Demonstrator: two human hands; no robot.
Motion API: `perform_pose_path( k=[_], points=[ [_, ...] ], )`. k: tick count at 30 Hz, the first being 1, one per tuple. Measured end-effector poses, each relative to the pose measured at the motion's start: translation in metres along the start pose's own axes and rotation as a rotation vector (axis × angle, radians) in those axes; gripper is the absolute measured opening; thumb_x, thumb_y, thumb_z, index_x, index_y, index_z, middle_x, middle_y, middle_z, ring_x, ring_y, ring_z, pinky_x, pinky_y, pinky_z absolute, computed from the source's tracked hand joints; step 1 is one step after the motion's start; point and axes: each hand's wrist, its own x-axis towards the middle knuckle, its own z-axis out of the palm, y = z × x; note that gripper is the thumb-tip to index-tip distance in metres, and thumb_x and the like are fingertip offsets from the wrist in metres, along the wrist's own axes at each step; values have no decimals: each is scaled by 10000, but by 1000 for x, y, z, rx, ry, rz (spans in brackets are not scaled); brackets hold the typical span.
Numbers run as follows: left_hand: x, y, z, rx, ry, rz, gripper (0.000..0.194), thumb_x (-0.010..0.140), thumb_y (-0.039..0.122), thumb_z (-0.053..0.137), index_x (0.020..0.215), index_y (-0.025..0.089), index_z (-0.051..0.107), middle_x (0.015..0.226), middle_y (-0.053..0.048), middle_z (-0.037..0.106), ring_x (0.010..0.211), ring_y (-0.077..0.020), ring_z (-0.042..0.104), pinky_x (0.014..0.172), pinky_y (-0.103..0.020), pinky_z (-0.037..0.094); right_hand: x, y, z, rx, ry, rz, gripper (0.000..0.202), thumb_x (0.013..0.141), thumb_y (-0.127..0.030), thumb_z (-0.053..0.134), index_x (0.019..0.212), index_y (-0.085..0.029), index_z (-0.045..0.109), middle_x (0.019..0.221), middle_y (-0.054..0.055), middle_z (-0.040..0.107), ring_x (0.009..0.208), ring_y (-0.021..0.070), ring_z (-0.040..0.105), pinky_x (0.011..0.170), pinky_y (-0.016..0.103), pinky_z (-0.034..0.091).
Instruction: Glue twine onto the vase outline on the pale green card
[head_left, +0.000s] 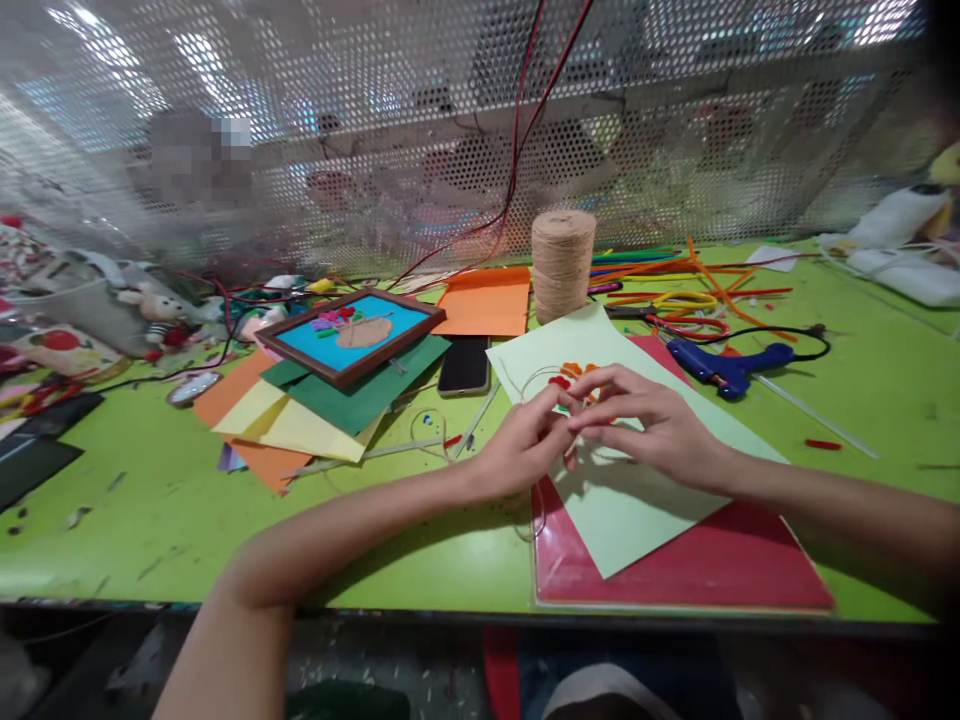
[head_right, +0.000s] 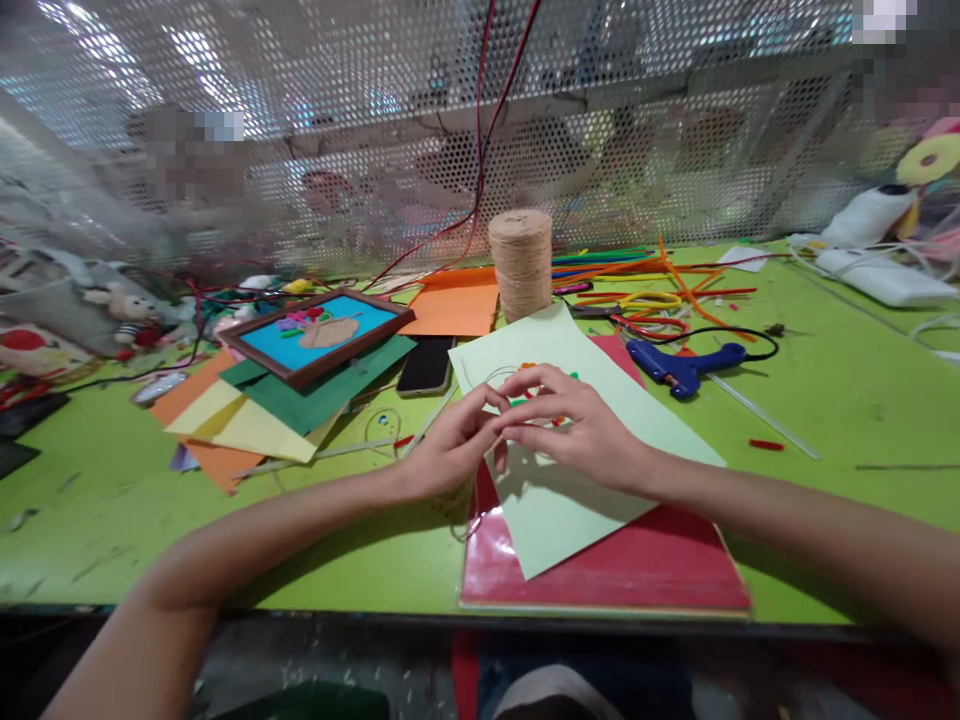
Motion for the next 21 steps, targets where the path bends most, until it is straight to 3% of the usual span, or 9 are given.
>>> perform_pose_path(
  k=[2, 6, 8, 12, 17, 21],
  points=[
    [-1, -2, 0, -10, -56, -6, 323, 954, 506, 494, 954, 183, 475, 594, 60, 515, 495, -76, 502, 518, -208, 386, 1, -3, -2, 76, 27, 109, 208, 836, -462, 683, 800, -275, 767, 992, 58, 723, 940, 189, 678, 889, 371, 558],
    [-2, -2, 1, 1, -79, -16, 402, 946, 573, 466, 897, 176, 500, 547, 80, 430, 459, -59, 404, 485, -200, 332, -5, -3, -19, 218, -2, 329, 348, 867, -573, 604, 879, -237, 695, 858, 53, 725, 804, 180, 688, 761, 339, 585],
    [-2, -1, 3, -32, -61, -27, 424, 944, 595, 452, 901, 176, 498, 550, 80, 425, 460, -60, 401, 480, -198, 327, -10, -2, -26, 187, -23, 321, 339, 863, -568, 610, 943, -249, 690, 882, 48, 727, 820, 189, 690, 771, 350, 586],
    [-4, 0, 6, -27, -97, -25, 429, 947, 599, 442, 878, 178, 489, 512, 82, 420, 447, -66, 396, 470, -193, 323, -19, -2, -25, -27, -93, 176, 325, 818, -450, 703, 1112, -314, 729, 1120, 58, 712, 1066, 229, 656, 941, 401, 540],
    [-4, -2, 4, 51, -207, 1, 438, 955, 573, 443, 879, 157, 556, 527, 54, 477, 474, -75, 442, 501, -194, 359, -26, -1, -6, -14, -93, 71, 160, 861, -429, 655, 873, -343, 790, 1029, 50, 709, 973, 201, 669, 885, 388, 548],
    [-5, 2, 2, 115, -281, 31, 443, 960, 545, 456, 919, 138, 625, 565, 26, 532, 534, -87, 503, 541, -188, 402, -24, -5, -7, 144, -33, 171, 290, 859, -541, 614, 788, -277, 711, 878, 53, 694, 891, 214, 673, 818, 398, 554]
  ],
)
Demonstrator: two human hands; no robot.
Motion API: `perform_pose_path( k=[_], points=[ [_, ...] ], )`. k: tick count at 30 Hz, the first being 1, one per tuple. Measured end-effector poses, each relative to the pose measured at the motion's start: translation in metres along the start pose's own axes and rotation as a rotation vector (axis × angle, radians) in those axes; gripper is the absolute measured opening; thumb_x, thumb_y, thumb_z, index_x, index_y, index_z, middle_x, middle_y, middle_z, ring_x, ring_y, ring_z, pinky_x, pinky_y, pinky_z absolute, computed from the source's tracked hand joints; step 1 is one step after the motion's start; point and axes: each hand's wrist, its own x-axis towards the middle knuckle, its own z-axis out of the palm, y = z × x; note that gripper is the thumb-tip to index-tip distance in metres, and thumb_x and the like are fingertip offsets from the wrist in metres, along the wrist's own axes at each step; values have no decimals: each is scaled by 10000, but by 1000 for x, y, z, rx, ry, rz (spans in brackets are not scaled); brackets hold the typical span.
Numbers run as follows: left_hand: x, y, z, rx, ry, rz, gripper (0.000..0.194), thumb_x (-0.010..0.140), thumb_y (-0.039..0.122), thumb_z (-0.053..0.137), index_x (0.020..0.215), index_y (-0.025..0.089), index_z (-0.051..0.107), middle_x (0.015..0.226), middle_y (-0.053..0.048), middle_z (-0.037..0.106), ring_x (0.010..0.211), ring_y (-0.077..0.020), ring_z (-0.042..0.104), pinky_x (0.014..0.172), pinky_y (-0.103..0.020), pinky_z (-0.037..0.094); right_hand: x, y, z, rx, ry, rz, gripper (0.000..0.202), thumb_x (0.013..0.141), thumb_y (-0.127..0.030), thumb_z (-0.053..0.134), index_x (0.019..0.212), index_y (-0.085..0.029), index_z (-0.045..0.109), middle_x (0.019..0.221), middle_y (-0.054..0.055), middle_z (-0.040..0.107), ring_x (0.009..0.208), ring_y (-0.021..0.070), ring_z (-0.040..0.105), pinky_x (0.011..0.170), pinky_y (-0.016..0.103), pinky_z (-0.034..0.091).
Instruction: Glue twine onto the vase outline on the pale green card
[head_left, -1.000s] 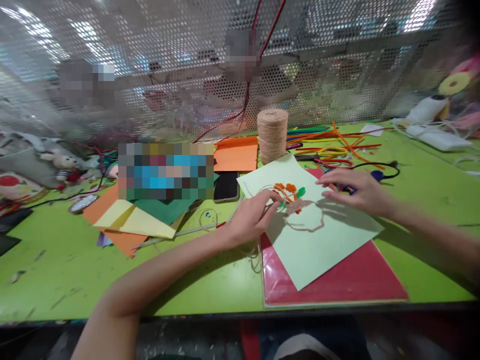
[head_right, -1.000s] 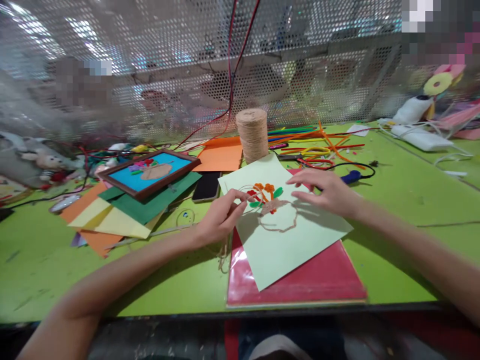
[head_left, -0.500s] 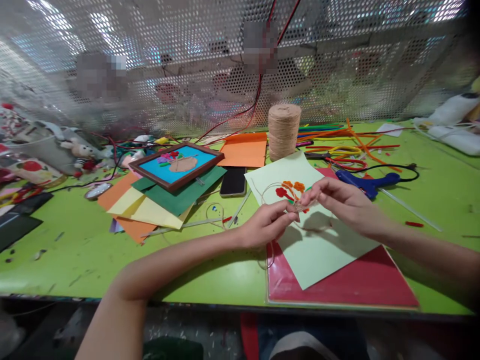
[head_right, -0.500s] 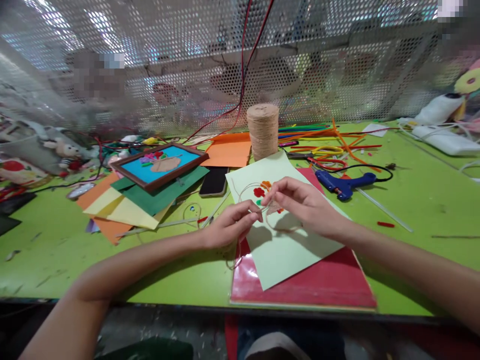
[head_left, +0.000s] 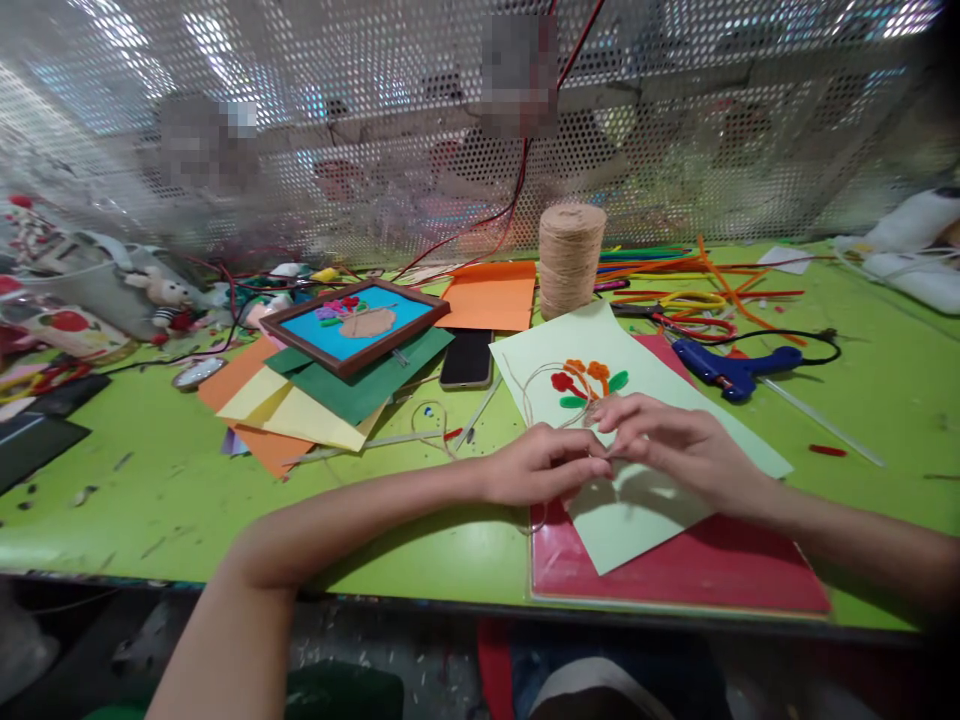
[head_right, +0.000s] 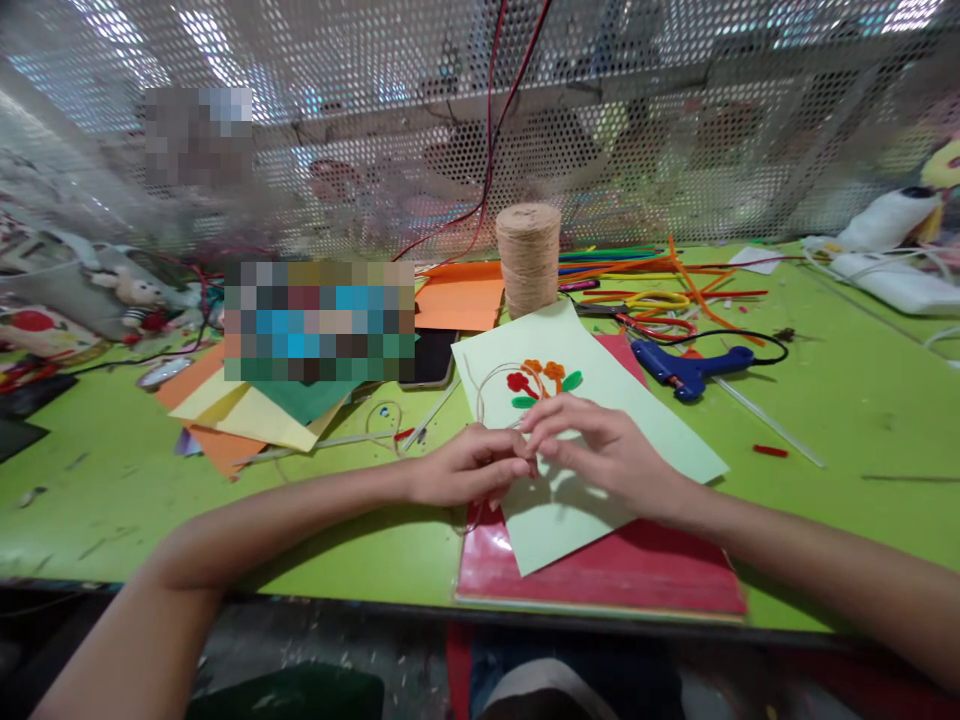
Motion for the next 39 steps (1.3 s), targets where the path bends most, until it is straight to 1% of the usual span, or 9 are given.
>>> perform_pose_path(
  k=[2, 6, 10, 13, 18, 23, 25, 30, 39],
  points=[
    [-1, 4, -1, 57, -21, -9, 455, 980, 521, 423, 948, 131, 657, 561, 16, 546, 548, -92, 518, 560, -186, 414, 6, -9, -12, 109, 105, 106, 325, 883, -574, 537, 803, -267, 607, 644, 6, 585, 654, 179, 626, 663, 360, 542],
    [-2, 11, -4, 283, -185, 2, 436, 1011, 428, 370, 1019, 140, 697, 644, -20, 636, 581, -94, 537, 586, -178, 411, 22, -24, -56, 168, 397, 284, 230, 839, -465, 544, 772, -263, 459, 511, -93, 188, 364, 54, 191, 458, 251, 328],
    [-4, 20, -3, 450, -435, 64, 348, 1007, 390, 414, 1053, 180, 688, 722, -29, 695, 601, -105, 575, 575, -194, 382, 33, -9, -99, 254, 599, 326, 173, 741, -372, 620, 759, -262, 488, 518, -87, 234, 405, 55, 142, 457, 259, 150],
    [-6, 30, 0, 536, -524, 101, 302, 991, 426, 461, 1012, 213, 674, 729, -31, 700, 605, -125, 580, 539, -219, 354, 34, 17, -119, -34, 674, 317, 223, 666, -376, 697, 775, -245, 555, 572, -49, 437, 480, 79, 291, 499, 293, 200],
    [-12, 49, -2, 679, -536, 36, 398, 975, 537, 435, 857, 206, 622, 672, -41, 654, 556, -144, 543, 491, -260, 304, 30, 46, -127, -578, 431, 210, 298, 784, -472, 612, 853, -191, 683, 854, 81, 647, 693, 157, 507, 621, 322, 383],
    [-10, 57, -17, 920, -354, -318, 552, 1009, 562, 223, 859, 189, 601, 685, -49, 622, 541, -158, 518, 516, -277, 325, 28, 35, -108, -656, 14, 120, 371, 859, -497, 543, 938, -201, 753, 879, 92, 670, 781, 201, 588, 699, 346, 439],
    [-5, 52, -22, 941, -254, -368, 533, 1025, 511, 196, 928, 192, 612, 788, -57, 645, 651, -174, 577, 577, -280, 388, 28, 29, -95, -617, -92, 104, 370, 867, -515, 552, 951, -224, 764, 853, 74, 683, 754, 192, 591, 690, 339, 432],
    [3, 23, -22, 986, -112, -210, 334, 1010, 380, 355, 1165, 244, 618, 1104, -63, 636, 889, -186, 626, 672, -277, 440, 33, 20, -67, -541, -229, 90, 359, 870, -499, 558, 857, -200, 756, 830, 68, 716, 724, 180, 608, 680, 314, 426],
    [3, 4, -8, 1250, -3, -250, 328, 1007, 334, 381, 936, 166, 653, 803, -71, 660, 736, -198, 595, 569, -287, 323, 41, 29, -51, -537, -292, 67, 352, 872, -459, 549, 840, -169, 748, 831, 89, 707, 744, 174, 609, 678, 290, 427]
  ],
)
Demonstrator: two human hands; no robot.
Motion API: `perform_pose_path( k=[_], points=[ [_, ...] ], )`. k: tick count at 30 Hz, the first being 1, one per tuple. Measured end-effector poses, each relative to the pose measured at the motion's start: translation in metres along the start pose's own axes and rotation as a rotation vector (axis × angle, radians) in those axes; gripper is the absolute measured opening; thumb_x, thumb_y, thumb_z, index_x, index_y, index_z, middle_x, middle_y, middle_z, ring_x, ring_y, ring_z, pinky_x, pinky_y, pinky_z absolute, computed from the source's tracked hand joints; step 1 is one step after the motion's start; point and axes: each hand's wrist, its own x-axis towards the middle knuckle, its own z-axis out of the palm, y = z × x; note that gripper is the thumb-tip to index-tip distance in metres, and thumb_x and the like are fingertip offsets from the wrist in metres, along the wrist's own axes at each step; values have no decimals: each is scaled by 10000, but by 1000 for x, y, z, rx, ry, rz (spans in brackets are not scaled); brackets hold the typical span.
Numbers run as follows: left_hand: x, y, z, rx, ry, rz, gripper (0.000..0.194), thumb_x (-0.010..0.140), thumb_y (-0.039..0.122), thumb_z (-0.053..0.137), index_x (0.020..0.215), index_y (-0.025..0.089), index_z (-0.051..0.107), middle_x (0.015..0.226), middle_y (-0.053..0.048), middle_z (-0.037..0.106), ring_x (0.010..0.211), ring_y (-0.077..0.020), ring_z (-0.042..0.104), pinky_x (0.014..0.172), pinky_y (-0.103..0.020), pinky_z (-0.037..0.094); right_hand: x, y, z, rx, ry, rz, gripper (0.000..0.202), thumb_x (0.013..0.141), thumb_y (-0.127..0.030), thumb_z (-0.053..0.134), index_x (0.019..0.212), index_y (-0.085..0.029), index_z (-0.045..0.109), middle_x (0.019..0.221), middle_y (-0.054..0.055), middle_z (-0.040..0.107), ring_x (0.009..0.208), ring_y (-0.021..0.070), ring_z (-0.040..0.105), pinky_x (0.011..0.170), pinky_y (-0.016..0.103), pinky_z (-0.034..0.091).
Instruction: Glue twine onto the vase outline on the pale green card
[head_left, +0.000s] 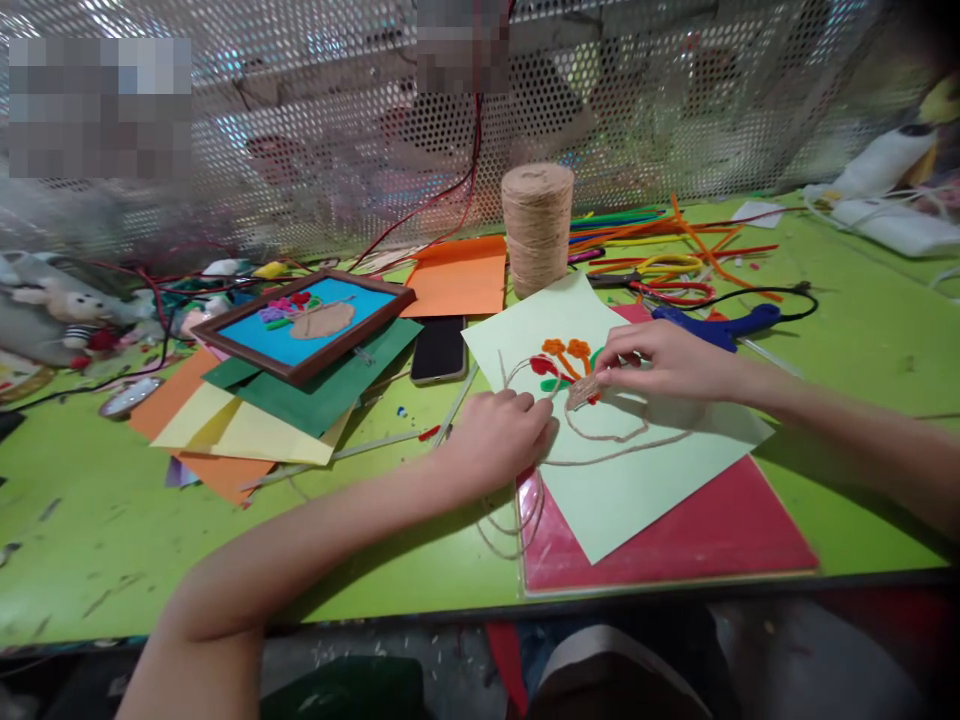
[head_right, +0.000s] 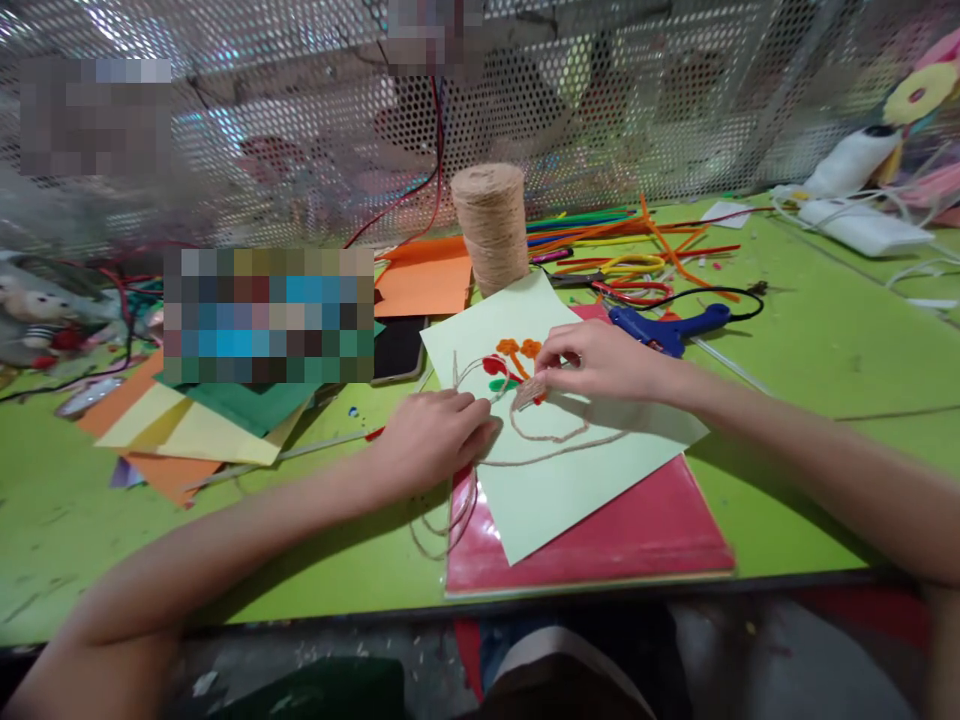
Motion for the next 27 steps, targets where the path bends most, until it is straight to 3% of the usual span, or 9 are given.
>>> perform_pose_path(
  k=[4, 8, 11, 13, 27],
  points=[
    [-3, 1, 2, 166, 183, -3, 333, 978, 352, 476, 810, 146, 676, 769, -107, 642, 855, -262, 589, 667, -351, 382, -2, -1, 6, -24, 44, 9, 326, 870, -428, 560, 838, -167, 752, 802, 81, 702, 717, 164, 591, 658, 285, 404],
    [0, -7, 10, 219, 393, 134, 279, 945, 365, 554, 821, 145, 674, 970, -121, 672, 963, -261, 579, 791, -390, 426, -4, -5, 14, -35, 72, 26, 313, 873, -420, 576, 816, -167, 750, 789, 75, 700, 713, 155, 585, 651, 275, 393],
    [7, -17, 18, 146, 421, 345, 260, 989, 305, 466, 874, 155, 645, 933, -70, 682, 881, -189, 594, 770, -327, 443, -5, -6, 19, -40, 79, 27, 285, 868, -397, 588, 820, -167, 749, 792, 70, 704, 712, 151, 589, 641, 266, 388],
    [11, -22, 22, 98, 423, 412, 287, 1008, 301, 413, 879, 155, 625, 856, -47, 677, 799, -160, 594, 693, -291, 437, -5, -7, 20, -53, 75, 30, 262, 862, -374, 594, 819, -168, 751, 792, 68, 707, 711, 150, 594, 634, 261, 385],
    [12, -30, 34, -21, 625, 489, 216, 961, 331, 528, 976, 204, 703, 827, -24, 716, 751, -140, 607, 606, -268, 396, -8, -8, 24, -157, 71, 56, 231, 838, -322, 599, 855, -175, 777, 802, 55, 715, 715, 143, 588, 630, 248, 372]
  ],
)
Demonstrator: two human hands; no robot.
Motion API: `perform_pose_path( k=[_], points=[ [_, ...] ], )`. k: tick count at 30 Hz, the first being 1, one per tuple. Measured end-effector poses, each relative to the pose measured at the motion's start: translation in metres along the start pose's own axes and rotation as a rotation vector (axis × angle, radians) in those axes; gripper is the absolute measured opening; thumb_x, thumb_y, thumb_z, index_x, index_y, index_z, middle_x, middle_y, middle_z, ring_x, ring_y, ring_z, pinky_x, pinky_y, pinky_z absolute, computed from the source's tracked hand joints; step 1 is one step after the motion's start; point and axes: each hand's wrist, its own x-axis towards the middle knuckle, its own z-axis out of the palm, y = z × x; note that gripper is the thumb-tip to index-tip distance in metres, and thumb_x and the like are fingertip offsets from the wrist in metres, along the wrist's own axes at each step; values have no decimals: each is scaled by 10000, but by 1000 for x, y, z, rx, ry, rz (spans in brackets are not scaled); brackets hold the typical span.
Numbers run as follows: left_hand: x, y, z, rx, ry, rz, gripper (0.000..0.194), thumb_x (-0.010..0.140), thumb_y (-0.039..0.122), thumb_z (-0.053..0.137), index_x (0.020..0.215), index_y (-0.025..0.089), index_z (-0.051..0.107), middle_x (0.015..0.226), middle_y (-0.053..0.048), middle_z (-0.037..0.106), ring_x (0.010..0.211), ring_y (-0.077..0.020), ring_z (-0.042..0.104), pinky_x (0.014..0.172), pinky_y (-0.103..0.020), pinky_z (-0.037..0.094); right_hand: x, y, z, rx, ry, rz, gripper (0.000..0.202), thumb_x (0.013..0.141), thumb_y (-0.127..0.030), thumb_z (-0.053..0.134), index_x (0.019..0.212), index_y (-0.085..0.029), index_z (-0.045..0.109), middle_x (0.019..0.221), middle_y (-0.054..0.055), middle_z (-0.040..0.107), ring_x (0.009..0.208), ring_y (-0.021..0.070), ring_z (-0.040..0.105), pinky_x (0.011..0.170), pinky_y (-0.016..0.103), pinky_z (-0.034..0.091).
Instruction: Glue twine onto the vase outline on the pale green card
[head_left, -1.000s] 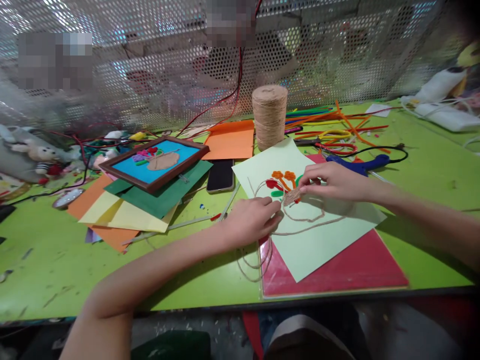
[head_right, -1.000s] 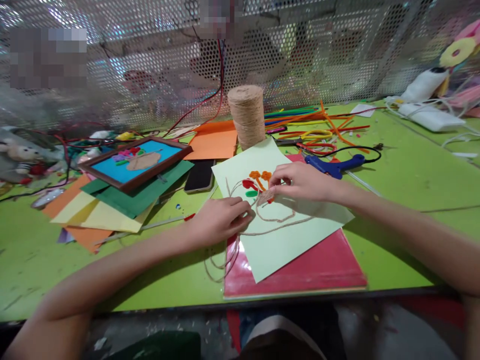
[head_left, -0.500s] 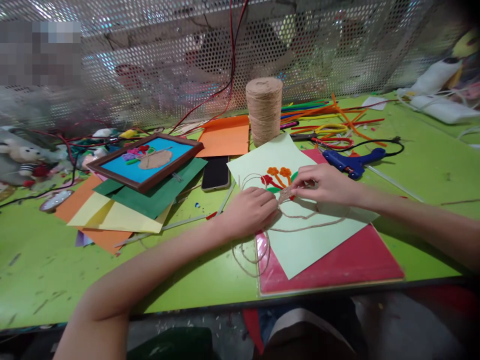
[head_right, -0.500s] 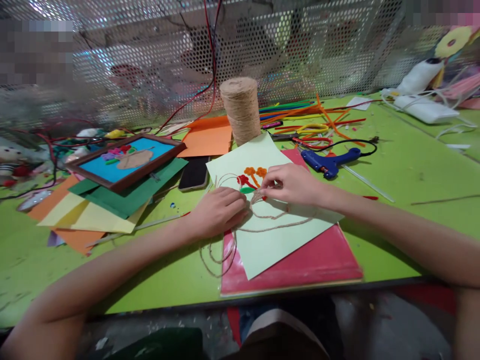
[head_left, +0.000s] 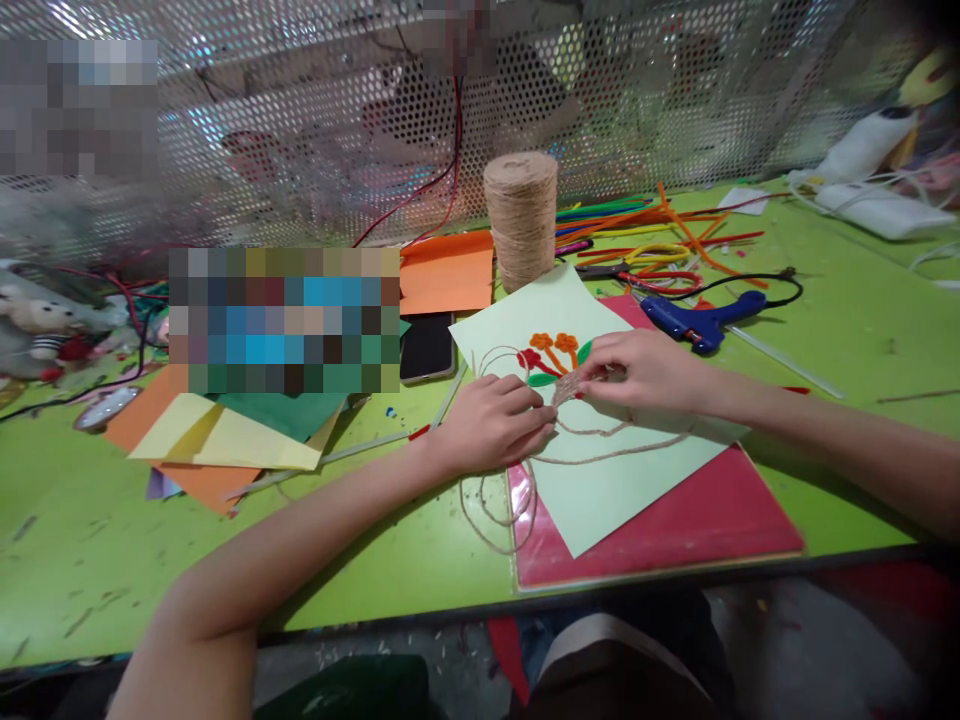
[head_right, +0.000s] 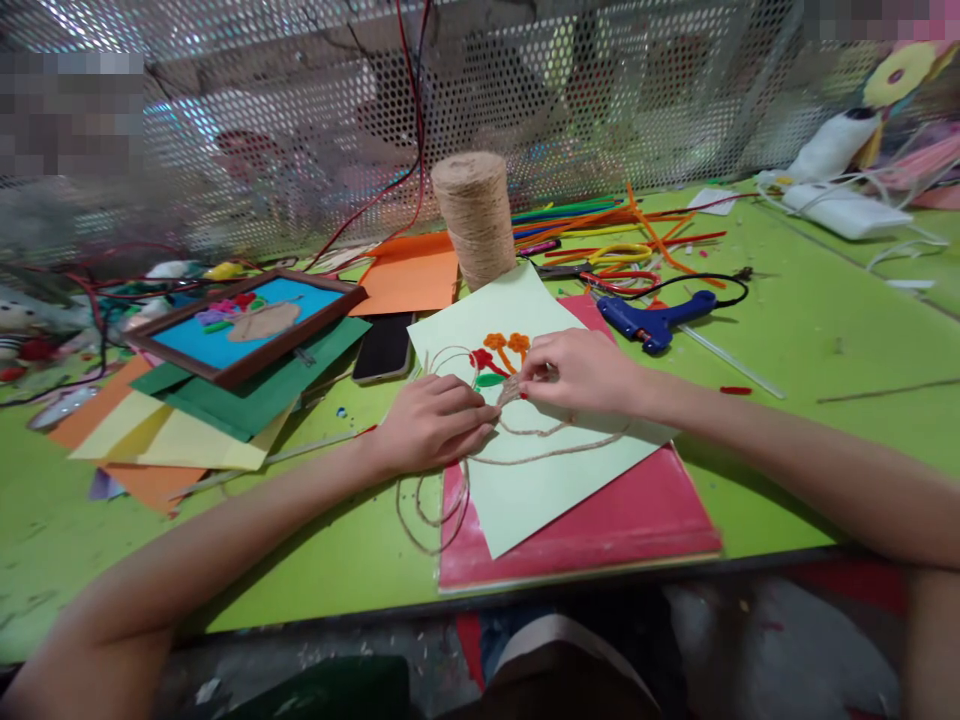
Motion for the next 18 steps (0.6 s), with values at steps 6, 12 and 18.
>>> perform_pose_path(
  k=[6, 12, 18],
  points=[
    [0, 0, -1, -5, -30, -24, 255, 963, 348, 518, 1035, 208, 719, 849, -32, 710, 756, -141, 586, 611, -270, 394, 0, -2, -2, 5, -20, 4, 233, 839, -316, 594, 864, -175, 778, 820, 59, 721, 735, 150, 602, 649, 251, 391],
    [1, 0, -3, -68, -182, -106, 332, 987, 393, 447, 1045, 217, 723, 900, -54, 703, 808, -157, 591, 655, -287, 424, 1, -3, -1, -1, -34, 11, 230, 841, -326, 587, 861, -187, 769, 831, 58, 723, 741, 154, 605, 645, 254, 386],
    [14, -1, -7, -158, -267, -159, 391, 991, 451, 421, 1007, 188, 710, 987, -81, 690, 914, -187, 599, 788, -315, 478, 2, 6, -7, -65, -81, 68, 312, 858, -449, 562, 867, -195, 743, 866, 55, 719, 748, 159, 598, 613, 255, 345]
  ],
)
